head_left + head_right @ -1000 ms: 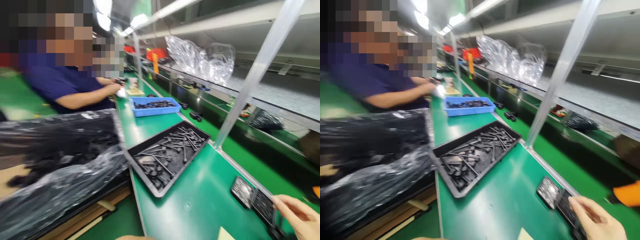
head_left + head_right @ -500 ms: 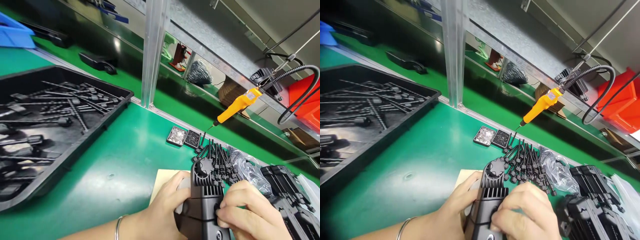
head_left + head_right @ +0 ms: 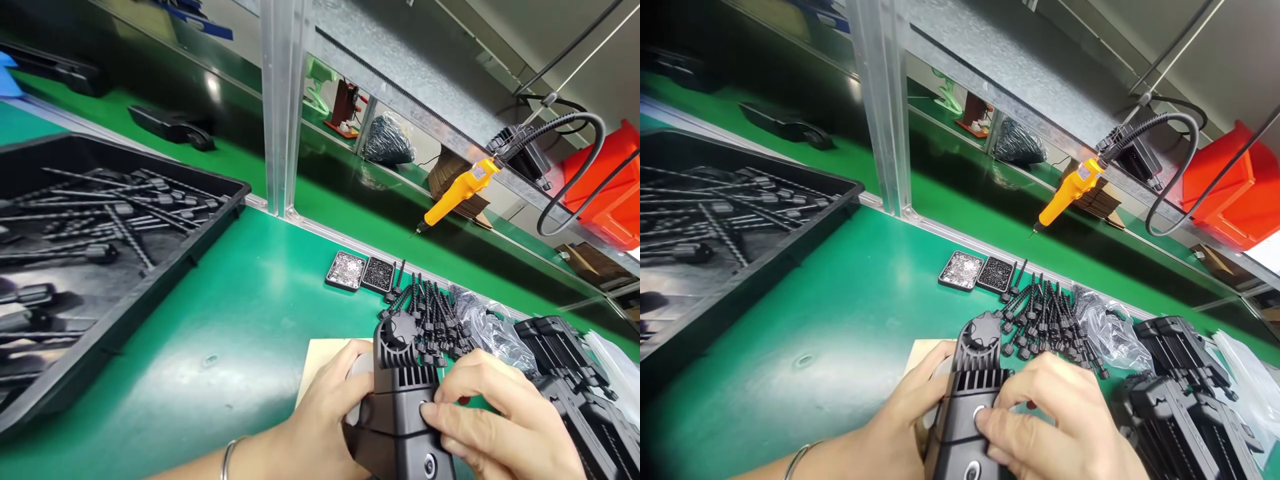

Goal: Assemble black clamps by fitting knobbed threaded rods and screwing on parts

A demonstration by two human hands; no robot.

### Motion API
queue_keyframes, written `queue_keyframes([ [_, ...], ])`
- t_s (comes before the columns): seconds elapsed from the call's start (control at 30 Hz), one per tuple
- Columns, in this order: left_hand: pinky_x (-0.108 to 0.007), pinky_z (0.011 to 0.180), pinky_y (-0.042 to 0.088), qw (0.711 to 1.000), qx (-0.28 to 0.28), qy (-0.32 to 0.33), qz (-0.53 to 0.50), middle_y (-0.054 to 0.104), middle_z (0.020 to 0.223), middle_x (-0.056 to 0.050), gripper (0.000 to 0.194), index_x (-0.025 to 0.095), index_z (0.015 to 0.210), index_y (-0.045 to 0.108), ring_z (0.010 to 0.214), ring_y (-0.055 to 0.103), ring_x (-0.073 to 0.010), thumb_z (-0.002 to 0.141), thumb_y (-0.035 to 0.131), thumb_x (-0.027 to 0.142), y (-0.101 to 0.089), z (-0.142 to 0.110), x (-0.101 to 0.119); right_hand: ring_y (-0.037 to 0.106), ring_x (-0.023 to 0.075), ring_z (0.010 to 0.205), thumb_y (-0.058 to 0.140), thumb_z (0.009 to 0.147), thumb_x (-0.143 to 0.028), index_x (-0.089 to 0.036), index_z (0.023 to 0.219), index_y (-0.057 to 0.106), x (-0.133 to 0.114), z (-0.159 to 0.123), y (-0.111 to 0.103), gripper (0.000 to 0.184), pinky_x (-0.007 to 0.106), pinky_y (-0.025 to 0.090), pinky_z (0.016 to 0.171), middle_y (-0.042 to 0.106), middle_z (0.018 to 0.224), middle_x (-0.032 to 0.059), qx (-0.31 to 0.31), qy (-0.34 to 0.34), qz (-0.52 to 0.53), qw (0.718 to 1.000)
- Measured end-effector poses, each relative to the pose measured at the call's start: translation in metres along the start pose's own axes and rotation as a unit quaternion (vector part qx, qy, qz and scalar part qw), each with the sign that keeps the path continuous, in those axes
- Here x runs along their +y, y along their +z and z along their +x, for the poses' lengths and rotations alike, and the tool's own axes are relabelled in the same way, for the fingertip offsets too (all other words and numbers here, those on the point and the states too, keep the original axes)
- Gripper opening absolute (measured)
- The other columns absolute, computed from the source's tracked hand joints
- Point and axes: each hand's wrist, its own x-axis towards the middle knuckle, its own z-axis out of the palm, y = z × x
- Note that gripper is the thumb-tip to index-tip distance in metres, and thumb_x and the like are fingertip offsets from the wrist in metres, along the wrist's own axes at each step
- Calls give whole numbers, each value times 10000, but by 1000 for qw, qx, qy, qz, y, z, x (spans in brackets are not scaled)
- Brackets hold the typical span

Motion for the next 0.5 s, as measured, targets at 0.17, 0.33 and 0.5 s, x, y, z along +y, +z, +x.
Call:
queue_keyframes([
  [0.17,-368,866,560,1000,0,9,-5,584,1141,-87,649,257,1315,535,1036,590,-256,710,651,55,-2,3,3,653,186,813,560,977,-174,-211,869,717,74,35,22,195,313,538,754,696,863,44,142,82,-104,981],
  [0.33,-416,876,564,1000,-2,-4,-29,563,1243,-144,651,229,1267,571,1070,594,-314,659,792,157,5,-9,-15,652,197,1036,641,943,-152,-176,980,736,163,88,84,105,342,514,949,721,1039,55,-50,241,-191,950],
  [0.5,-337,687,589,995,-91,-45,2,648,1041,-89,319,251,1079,676,904,648,-261,790,774,344,8,-17,-34,658,229,1047,640,958,-194,-125,926,704,188,95,128,99,422,518,944,713,1044,78,-139,262,-222,929],
])
